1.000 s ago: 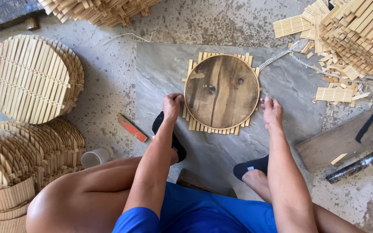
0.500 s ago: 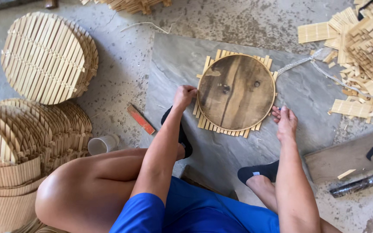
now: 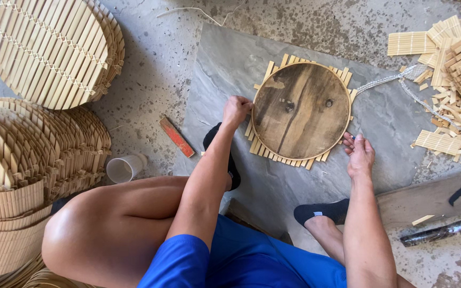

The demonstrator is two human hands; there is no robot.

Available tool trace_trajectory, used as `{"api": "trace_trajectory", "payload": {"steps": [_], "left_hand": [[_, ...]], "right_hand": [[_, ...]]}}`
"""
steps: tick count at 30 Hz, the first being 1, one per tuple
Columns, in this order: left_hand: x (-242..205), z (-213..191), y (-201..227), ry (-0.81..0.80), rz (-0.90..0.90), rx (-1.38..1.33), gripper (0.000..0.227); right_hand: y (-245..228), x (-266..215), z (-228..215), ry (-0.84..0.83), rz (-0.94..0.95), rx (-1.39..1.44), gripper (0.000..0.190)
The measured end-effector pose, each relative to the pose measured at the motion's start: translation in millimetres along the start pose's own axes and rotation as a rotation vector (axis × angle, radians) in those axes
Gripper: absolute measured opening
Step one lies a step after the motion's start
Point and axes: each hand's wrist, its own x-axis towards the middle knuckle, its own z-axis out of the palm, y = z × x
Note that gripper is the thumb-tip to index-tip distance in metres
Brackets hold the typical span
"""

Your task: The person sits on the floor and repeatedly places a circular wooden template onto rectangular bamboo mats, aligns the edges, and then removes the template. This process is repeated multiple times with different mats.

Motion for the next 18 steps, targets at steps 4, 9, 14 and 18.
{"api": "trace_trajectory", "payload": {"steps": [4, 9, 14, 18], "left_hand": [[2.1, 0.4, 4.1, 0.023, 0.010, -0.084, 0.019], [1.5, -0.9, 2.4, -0.106, 0.012, -0.065, 0.028], [5.7, -8.3, -8.2, -0.126, 0.015, -0.118, 0.025], [8.2, -7.2, -9.8, -0.178, -0.053, -0.186, 0.023]], "right_hand": [[1.6, -2.6, 3.5, 0.015, 0.000, 0.002, 0.023], [16.5, 3.0, -0.7, 0.047, -0.003, -0.050, 0.020], [31.8, 12.2, 9.3, 0.090, -0.011, 0.001, 0.026], [22.9, 4.5, 15.5, 0.069, 0.038, 0.064, 0.028]]}}
